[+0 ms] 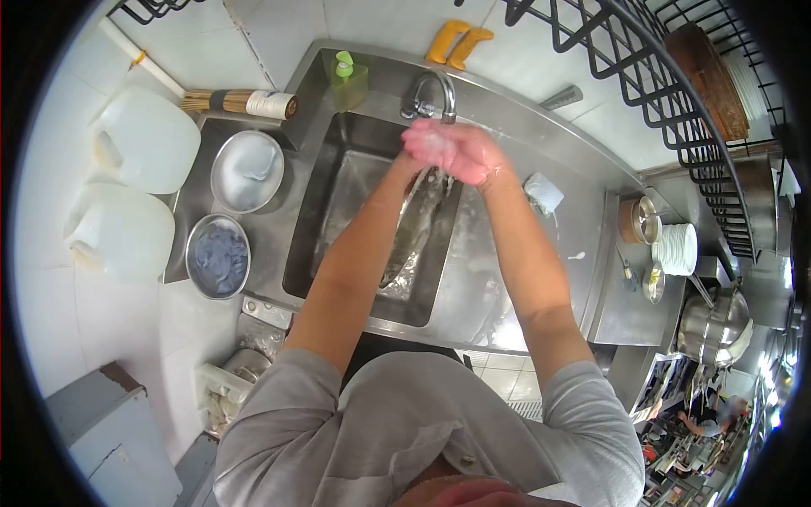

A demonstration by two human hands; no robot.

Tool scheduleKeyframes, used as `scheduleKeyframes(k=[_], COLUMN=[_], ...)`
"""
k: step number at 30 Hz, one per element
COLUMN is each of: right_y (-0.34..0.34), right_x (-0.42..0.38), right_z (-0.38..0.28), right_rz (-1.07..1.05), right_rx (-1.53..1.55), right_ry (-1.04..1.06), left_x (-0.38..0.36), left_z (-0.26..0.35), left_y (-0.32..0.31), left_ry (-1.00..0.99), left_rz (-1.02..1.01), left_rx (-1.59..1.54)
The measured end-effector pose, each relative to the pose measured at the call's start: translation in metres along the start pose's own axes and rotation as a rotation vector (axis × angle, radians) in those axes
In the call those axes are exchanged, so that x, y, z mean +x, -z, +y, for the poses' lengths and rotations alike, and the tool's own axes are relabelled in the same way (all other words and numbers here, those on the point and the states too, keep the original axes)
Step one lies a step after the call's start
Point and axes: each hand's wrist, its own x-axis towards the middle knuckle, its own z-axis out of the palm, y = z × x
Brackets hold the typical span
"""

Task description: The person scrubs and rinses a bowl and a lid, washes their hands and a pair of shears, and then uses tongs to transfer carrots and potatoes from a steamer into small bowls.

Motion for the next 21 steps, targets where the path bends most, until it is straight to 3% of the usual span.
scheduleKeyframes(k=[4,5,8,10,12,13,16,17,20,21], right_y=[0.006,0.018,-0.003,-0.003,0.024,0.019,-0.013,-0.017,-0.024,-0.032], right_x=[-0.002,0.004,-0.022,-0.025,-0.020,-0.025,-0.037,-0.035,-0.030,-0.028], right_z=[0.005,0.011,0.002,0.014,0.035,0.052,0.107,0.113,0.125,0.123], right_rz=[0.332,0.446,-0.048,0.302,0.620,0.634,0.615,0.632,0.690,0.727], right_rx=[-0.145,-0.038,0.004,-0.301,-0.687,-0.602,-0.831,-0.728,-0.536,-0.548], right_ry=[-0.023,0.094,-0.071,-0.027,0.032,0.012,-0.119,-0.092,-0.021,-0.005], left_x=[0.013,0.018,0.026,0.009,-0.026,-0.026,-0.045,-0.049,-0.044,-0.050], left_z=[-0.018,-0.020,-0.042,-0.025,0.056,0.053,0.073,0.068,0.028,0.032], left_y=[0.011,0.017,0.040,0.034,-0.013,-0.010,-0.040,-0.044,-0.018,-0.020], left_ry=[0.069,0.074,0.150,0.343,0.470,0.466,0.417,0.515,0.463,0.325], left_rz=[-0.097,-0.132,-0.345,-0.340,0.113,0.139,0.304,0.350,0.171,0.091], left_rx=[-0.223,-0.273,-0.521,-0.521,0.166,0.307,0.183,0.020,0.149,0.352])
